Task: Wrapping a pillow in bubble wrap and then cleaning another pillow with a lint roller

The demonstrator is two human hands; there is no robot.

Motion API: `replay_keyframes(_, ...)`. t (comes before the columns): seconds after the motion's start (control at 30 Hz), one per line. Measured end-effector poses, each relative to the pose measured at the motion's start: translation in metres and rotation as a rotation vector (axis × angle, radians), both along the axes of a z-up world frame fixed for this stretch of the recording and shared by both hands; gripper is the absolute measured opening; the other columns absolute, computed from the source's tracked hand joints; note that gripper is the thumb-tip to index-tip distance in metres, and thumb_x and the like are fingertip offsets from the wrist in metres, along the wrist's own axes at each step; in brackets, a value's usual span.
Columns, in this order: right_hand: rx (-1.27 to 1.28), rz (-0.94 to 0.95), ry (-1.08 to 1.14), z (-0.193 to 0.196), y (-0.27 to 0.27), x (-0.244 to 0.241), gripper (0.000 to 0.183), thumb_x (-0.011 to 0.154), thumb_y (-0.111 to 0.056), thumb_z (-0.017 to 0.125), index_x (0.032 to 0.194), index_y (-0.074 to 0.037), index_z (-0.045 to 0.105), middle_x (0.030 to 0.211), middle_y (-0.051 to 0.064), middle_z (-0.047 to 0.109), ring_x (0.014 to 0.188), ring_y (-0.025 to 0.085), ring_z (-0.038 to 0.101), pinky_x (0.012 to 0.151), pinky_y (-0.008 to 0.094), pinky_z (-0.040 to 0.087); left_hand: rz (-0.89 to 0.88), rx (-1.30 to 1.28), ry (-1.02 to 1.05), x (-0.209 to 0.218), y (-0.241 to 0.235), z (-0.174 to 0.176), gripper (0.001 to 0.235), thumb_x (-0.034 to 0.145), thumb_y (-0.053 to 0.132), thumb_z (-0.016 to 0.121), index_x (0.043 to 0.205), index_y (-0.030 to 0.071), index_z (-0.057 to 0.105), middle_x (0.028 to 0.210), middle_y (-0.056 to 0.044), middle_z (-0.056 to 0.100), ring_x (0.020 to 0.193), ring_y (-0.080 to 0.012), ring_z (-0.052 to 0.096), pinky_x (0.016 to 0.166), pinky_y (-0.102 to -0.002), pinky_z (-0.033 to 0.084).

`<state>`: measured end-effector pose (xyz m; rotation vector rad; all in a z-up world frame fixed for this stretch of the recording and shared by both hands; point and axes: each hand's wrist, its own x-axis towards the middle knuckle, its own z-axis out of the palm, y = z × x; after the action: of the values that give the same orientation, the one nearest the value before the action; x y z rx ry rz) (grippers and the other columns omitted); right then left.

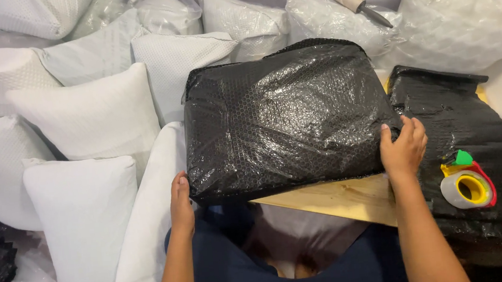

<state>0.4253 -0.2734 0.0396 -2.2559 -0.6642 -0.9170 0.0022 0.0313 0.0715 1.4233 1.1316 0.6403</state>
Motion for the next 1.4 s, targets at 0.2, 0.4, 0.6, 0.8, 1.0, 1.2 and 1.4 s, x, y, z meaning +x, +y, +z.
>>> replay_keyframes(0.2, -0.230, -0.025, 0.776, 0.029, -0.007, 0.015, 0.076, 0.104, -0.062, 0.055, 0.150, -0.001, 0.052, 0.136, 0.034, 0.059, 0.126, 0.051, 0.058, 0.100, 0.063, 0.043, -0.001, -0.051, 0.031, 0.008, 0.019, 0.018, 0.068, 0.108, 0.056, 0.032, 0.157, 0.008, 0.038, 0.160, -0.028, 0.035, 0.151, -0.0458, 0.027, 0.121, -0.063, 0.024)
replay_keyframes(0.4, -0.242, -0.002, 0.749, 0.025, -0.004, 0.040, 0.063, 0.106, -0.068, 0.059, 0.111, -0.006, 0.074, 0.103, 0.023, 0.072, 0.101, 0.047, 0.070, 0.076, 0.057, 0.053, 0.061, 0.033, 0.175, 0.002, 0.055, 0.019, 0.060, 0.109, 0.054, 0.042, 0.146, 0.008, 0.055, 0.148, -0.026, 0.052, 0.142, -0.0425, 0.043, 0.117, -0.056, 0.033)
replay_keyframes(0.6, 0.143, 0.206, 1.244, 0.133, 0.046, -0.041, 0.093, 0.085, -0.054, 0.080, 0.148, 0.006, 0.046, 0.144, 0.037, 0.050, 0.138, 0.050, 0.046, 0.108, 0.062, 0.040, -0.078, 0.092, 0.465, 0.019, 0.064, 0.047, 0.070, 0.099, 0.057, 0.053, 0.153, 0.014, 0.050, 0.148, -0.026, 0.053, 0.143, -0.0442, 0.043, 0.116, -0.058, 0.035)
replay_keyframes(0.8, 0.389, 0.352, 1.165, 0.087, 0.039, -0.008, 0.058, 0.078, -0.029, 0.089, 0.119, 0.004, 0.064, 0.102, 0.022, 0.063, 0.099, 0.035, 0.062, 0.082, 0.048, 0.052, -0.033, 0.039, 0.381, 0.046, 0.042, 0.068, 0.068, 0.092, 0.049, 0.067, 0.148, 0.011, 0.058, 0.140, -0.026, 0.059, 0.137, -0.0424, 0.050, 0.110, -0.059, 0.039)
replay_keyframes(1.0, 0.441, 0.413, 1.003, 0.119, 0.032, -0.030, 0.046, 0.073, -0.027, 0.093, 0.104, -0.007, 0.065, 0.088, 0.010, 0.062, 0.086, 0.024, 0.061, 0.073, 0.038, 0.050, -0.004, -0.002, 0.261, 0.042, 0.010, 0.118, 0.063, 0.093, 0.042, 0.066, 0.145, 0.007, 0.059, 0.143, -0.029, 0.056, 0.139, -0.0463, 0.046, 0.114, -0.060, 0.035)
replay_keyframes(1.2, 0.424, 0.506, 0.795, 0.141, 0.023, -0.048, 0.052, 0.081, -0.028, 0.089, 0.120, -0.004, 0.063, 0.108, 0.023, 0.069, 0.102, 0.033, 0.066, 0.087, 0.048, 0.052, 0.047, 0.000, -0.010, 0.034, 0.022, 0.099, 0.062, 0.098, 0.033, 0.060, 0.150, 0.003, 0.050, 0.153, -0.031, 0.044, 0.147, -0.0455, 0.036, 0.121, -0.058, 0.027)
replay_keyframes(1.4, 0.433, 0.597, 0.309, 0.073, 0.020, -0.052, 0.074, 0.082, -0.028, 0.091, 0.140, -0.002, 0.051, 0.120, 0.021, 0.064, 0.111, 0.030, 0.063, 0.100, 0.047, 0.048, 0.201, -0.105, -0.269, 0.038, 0.029, 0.089, 0.069, 0.104, 0.037, 0.051, 0.159, 0.000, 0.031, 0.166, -0.028, 0.021, 0.156, -0.0430, 0.015, 0.128, -0.057, 0.010)
